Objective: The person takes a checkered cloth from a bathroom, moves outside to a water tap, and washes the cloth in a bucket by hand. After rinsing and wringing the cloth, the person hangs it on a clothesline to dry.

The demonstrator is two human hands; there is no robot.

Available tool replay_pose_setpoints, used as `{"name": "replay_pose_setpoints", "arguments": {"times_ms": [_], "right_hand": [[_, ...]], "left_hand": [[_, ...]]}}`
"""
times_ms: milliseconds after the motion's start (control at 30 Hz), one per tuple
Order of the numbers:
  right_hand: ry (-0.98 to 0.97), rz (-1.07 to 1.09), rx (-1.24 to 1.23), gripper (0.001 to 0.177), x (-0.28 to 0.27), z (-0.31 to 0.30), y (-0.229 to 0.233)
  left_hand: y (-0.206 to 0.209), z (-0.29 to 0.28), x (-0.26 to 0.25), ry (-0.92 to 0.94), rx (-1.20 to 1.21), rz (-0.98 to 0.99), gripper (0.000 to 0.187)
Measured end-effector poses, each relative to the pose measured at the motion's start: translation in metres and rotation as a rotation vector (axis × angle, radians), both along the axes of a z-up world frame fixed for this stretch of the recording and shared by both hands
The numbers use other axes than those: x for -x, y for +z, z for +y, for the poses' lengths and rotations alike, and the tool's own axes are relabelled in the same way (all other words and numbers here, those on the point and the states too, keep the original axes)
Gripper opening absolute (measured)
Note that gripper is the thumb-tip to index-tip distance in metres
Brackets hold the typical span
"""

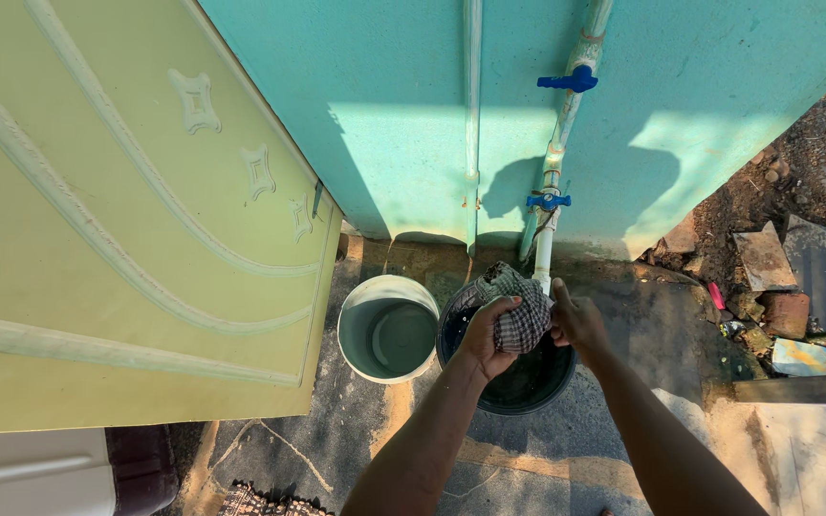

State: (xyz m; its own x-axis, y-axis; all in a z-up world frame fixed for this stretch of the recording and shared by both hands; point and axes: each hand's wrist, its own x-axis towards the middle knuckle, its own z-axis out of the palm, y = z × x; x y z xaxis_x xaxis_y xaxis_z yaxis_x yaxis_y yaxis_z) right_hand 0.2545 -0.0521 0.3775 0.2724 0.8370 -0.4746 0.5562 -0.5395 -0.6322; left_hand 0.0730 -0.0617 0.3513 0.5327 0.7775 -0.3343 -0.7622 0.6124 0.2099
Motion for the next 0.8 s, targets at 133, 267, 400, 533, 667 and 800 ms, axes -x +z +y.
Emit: {"name": "replay_pose_setpoints", "arguments": {"times_ms": [133,267,400,533,667,800], "right_hand": [[-0.218,0.927,0.077,0.079,0.029,-0.034,-0.011],[-0.308,1.616,-0.022,0.096,0.068,-0.042,-0.001],[0.18,2.175,-0.414,0.096,0.096,-0.029,0.026],[-0.16,2.029,-0.289,0.08,0.08,0.003,0.017],[-0.08,2.028,-0.161,0.056,0.054,0.023,-0.03],[0.0,1.163,-0.21,0.047,0.025,0.051,-0.07]], "left_hand": [[0.018,-0.012,-0.02,0.152,0.064,-0.12,0.03],[0.051,-0.036,-0.033,0.357,0.241,-0.232,0.048],[0.096,-0.063,-0.032,0.331,0.181,-0.257,0.058],[0.099,-0.079,-0.019,0.263,0.249,-0.327,0.065],[0.066,-0.071,-0.01,0.113,0.115,-0.424,0.067],[0.043,-0.054,0.003,-0.139,0.066,-0.024,0.051]]}}
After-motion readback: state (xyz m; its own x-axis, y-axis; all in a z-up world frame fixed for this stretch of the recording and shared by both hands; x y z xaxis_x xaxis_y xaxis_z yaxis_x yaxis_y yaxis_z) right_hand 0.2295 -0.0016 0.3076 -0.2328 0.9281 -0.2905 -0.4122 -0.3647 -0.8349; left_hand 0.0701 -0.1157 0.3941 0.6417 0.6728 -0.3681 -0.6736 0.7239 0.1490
